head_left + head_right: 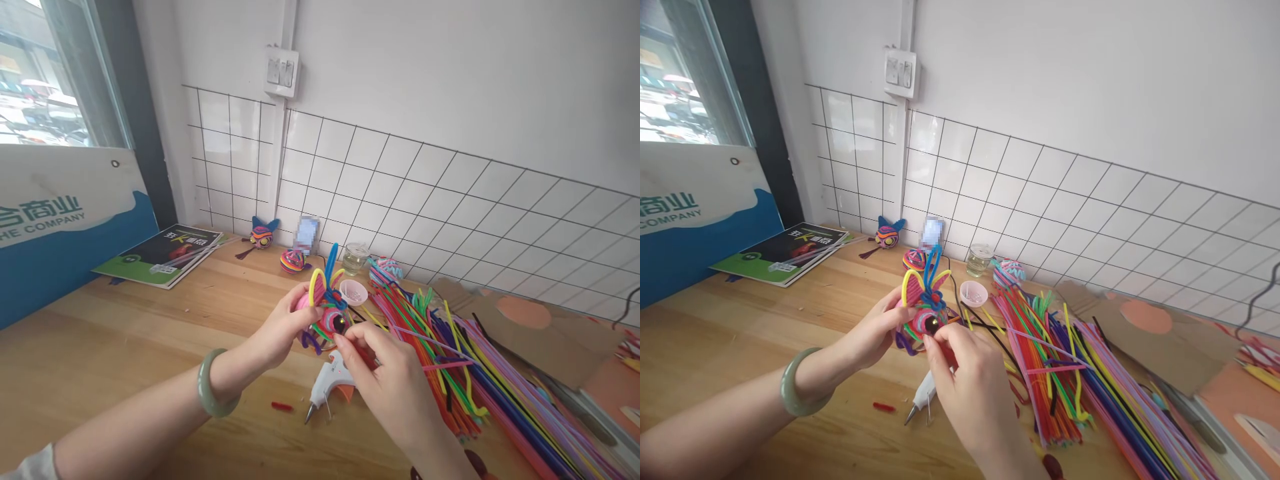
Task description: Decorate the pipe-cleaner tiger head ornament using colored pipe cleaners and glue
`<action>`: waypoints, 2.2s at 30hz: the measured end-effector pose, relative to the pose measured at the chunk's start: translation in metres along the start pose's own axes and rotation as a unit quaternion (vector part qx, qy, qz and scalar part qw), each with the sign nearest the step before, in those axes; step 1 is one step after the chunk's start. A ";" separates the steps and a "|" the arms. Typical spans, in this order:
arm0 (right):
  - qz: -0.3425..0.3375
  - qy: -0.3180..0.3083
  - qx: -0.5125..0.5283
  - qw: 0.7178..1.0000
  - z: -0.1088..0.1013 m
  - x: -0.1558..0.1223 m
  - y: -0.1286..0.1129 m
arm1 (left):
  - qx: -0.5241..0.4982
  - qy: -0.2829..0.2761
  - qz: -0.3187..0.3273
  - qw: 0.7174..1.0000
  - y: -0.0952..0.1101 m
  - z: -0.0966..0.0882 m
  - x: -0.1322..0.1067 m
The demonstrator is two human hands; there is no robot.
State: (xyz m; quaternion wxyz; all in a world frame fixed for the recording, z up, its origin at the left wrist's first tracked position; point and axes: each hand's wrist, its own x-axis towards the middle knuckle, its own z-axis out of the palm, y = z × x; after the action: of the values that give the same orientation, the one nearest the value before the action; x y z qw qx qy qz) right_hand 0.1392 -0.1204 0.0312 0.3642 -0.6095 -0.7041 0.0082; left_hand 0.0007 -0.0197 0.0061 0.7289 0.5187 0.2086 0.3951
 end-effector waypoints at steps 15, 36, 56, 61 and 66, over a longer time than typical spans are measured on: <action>-0.004 0.004 -0.024 1.000 0.005 -0.002 -0.001 | 0.054 0.049 0.005 0.997 -0.001 0.006 -0.005; 0.041 -0.025 -0.012 0.999 0.006 -0.001 -0.003 | 0.084 0.053 -0.040 0.994 -0.003 0.014 -0.006; -0.008 -0.021 -0.019 1.000 0.006 -0.001 -0.005 | 0.049 -0.016 -0.055 0.997 0.000 0.005 -0.004; -0.009 -0.017 -0.014 1.000 0.005 -0.001 -0.004 | 0.035 -0.042 -0.052 0.997 0.000 0.002 -0.004; -0.005 -0.003 -0.007 1.000 0.000 -0.001 -0.001 | -0.004 -0.094 -0.044 0.995 0.001 -0.004 -0.004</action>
State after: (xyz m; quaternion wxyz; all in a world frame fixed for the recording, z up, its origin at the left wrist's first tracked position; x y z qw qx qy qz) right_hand 0.1385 -0.1216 0.0315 0.3579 -0.6083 -0.7084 0.0030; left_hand -0.0047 -0.0204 0.0055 0.7641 0.5409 0.1598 0.3131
